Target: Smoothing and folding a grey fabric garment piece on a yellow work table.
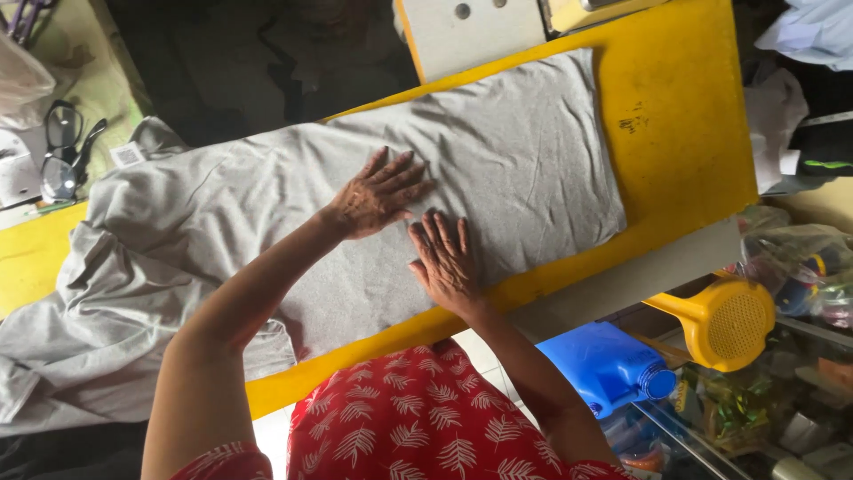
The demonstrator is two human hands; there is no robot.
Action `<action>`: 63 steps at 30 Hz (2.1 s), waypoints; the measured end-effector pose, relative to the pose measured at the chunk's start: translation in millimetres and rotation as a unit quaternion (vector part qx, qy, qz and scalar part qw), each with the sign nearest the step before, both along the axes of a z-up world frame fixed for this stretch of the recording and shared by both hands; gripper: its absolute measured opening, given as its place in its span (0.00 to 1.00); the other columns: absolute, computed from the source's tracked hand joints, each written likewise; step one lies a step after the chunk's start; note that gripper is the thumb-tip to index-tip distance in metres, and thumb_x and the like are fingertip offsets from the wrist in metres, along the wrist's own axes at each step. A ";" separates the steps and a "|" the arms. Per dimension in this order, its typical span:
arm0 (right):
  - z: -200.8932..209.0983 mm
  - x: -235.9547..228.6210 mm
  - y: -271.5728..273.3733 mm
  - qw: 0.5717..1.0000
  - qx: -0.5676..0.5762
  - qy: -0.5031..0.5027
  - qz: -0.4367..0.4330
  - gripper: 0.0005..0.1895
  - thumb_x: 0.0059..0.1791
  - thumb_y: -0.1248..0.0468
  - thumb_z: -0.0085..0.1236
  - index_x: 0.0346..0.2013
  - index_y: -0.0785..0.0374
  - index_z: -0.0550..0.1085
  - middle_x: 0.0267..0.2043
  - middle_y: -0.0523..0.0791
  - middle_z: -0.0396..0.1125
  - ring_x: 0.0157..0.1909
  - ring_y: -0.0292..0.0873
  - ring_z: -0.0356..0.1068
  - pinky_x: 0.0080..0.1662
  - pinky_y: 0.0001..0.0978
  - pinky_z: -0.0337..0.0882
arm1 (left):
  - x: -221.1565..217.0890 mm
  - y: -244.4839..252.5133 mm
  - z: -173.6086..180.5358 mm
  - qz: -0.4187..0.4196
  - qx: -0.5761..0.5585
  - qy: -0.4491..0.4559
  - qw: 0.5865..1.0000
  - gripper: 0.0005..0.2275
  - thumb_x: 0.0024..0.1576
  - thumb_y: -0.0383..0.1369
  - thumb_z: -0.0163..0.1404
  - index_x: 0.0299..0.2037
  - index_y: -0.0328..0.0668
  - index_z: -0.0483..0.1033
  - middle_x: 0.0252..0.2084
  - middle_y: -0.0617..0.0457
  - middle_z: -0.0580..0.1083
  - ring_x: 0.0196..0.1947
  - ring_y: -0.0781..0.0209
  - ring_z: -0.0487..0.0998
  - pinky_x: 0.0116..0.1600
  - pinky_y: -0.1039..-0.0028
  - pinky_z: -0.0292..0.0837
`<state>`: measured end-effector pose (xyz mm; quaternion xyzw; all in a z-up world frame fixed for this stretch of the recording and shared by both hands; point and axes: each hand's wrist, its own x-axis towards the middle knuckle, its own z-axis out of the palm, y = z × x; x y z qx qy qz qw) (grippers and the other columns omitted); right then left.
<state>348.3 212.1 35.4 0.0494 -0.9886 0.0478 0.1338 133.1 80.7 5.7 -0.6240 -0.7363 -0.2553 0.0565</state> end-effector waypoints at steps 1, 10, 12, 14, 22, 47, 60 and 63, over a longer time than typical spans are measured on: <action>-1.0 0.0 0.5 1.000 -0.004 0.002 0.003 0.34 0.54 0.48 0.50 0.72 0.59 0.62 0.75 0.57 0.54 0.77 0.57 0.51 0.73 0.68 0.44 | -4.9 2.7 -10.9 0.004 0.005 0.010 1.000 0.26 0.63 0.47 0.40 0.72 0.55 0.63 0.72 0.49 0.64 0.73 0.43 0.60 0.74 0.44 0.47; -2.0 -8.3 67.3 0.965 -0.255 0.034 -0.055 0.24 0.53 0.66 0.57 0.65 0.62 0.71 0.67 0.56 0.65 0.69 0.54 0.64 0.69 0.51 0.59 | 0.3 18.1 -6.7 0.229 -0.015 0.001 0.973 0.31 0.65 0.50 0.50 0.73 0.39 0.62 0.73 0.24 0.56 0.73 0.22 0.50 0.70 0.29 0.37; -1.1 -26.8 118.2 0.946 -0.296 0.071 -0.111 0.21 0.54 0.70 0.55 0.63 0.67 0.72 0.64 0.59 0.66 0.66 0.57 0.66 0.66 0.49 0.65 | 15.5 34.1 -7.7 0.197 -0.019 0.006 0.980 0.30 0.64 0.47 0.51 0.71 0.36 0.64 0.73 0.27 0.59 0.74 0.28 0.52 0.72 0.32 0.36; -0.9 -54.2 172.5 0.960 -0.202 0.131 -0.146 0.23 0.54 0.75 0.52 0.66 0.69 0.70 0.65 0.60 0.65 0.66 0.58 0.65 0.66 0.48 0.66 | 25.1 52.7 -11.4 0.164 -0.006 -0.013 0.986 0.29 0.63 0.44 0.51 0.71 0.35 0.62 0.74 0.32 0.58 0.76 0.36 0.53 0.75 0.36 0.39; -26.1 -135.4 268.0 0.987 -0.024 -0.062 -0.144 0.30 0.61 0.55 0.46 0.77 0.54 0.55 0.79 0.54 0.45 0.79 0.59 0.41 0.71 0.67 0.43 | 15.5 80.1 3.6 0.217 -0.123 -0.068 0.966 0.36 0.64 0.57 0.37 0.78 0.46 0.45 0.80 0.44 0.46 0.79 0.46 0.42 0.77 0.39 0.31; -17.5 -144.9 308.0 0.979 -0.044 -0.112 -0.164 0.32 0.60 0.51 0.52 0.76 0.53 0.56 0.79 0.52 0.47 0.80 0.56 0.41 0.68 0.79 0.32 | 13.8 150.4 0.0 0.248 -0.089 -0.048 0.964 0.36 0.67 0.61 0.28 0.78 0.46 0.50 0.80 0.49 0.47 0.78 0.33 0.42 0.76 0.33 0.34; -11.6 72.5 266.7 0.956 -0.110 -0.048 -0.267 0.28 0.60 0.58 0.47 0.75 0.57 0.59 0.77 0.57 0.49 0.77 0.61 0.48 0.70 0.63 0.50 | 166.7 100.0 20.8 -0.015 -0.018 -0.044 0.999 0.23 0.64 0.40 0.46 0.67 0.38 0.65 0.74 0.38 0.59 0.75 0.41 0.58 0.75 0.38 0.50; -19.5 84.6 265.9 0.971 -0.019 -0.086 -0.224 0.29 0.59 0.55 0.48 0.75 0.58 0.61 0.77 0.56 0.51 0.78 0.59 0.45 0.73 0.65 0.39 | 178.1 84.5 15.6 -0.019 -0.017 -0.102 0.994 0.28 0.66 0.51 0.37 0.72 0.43 0.62 0.74 0.42 0.61 0.74 0.43 0.59 0.76 0.43 0.46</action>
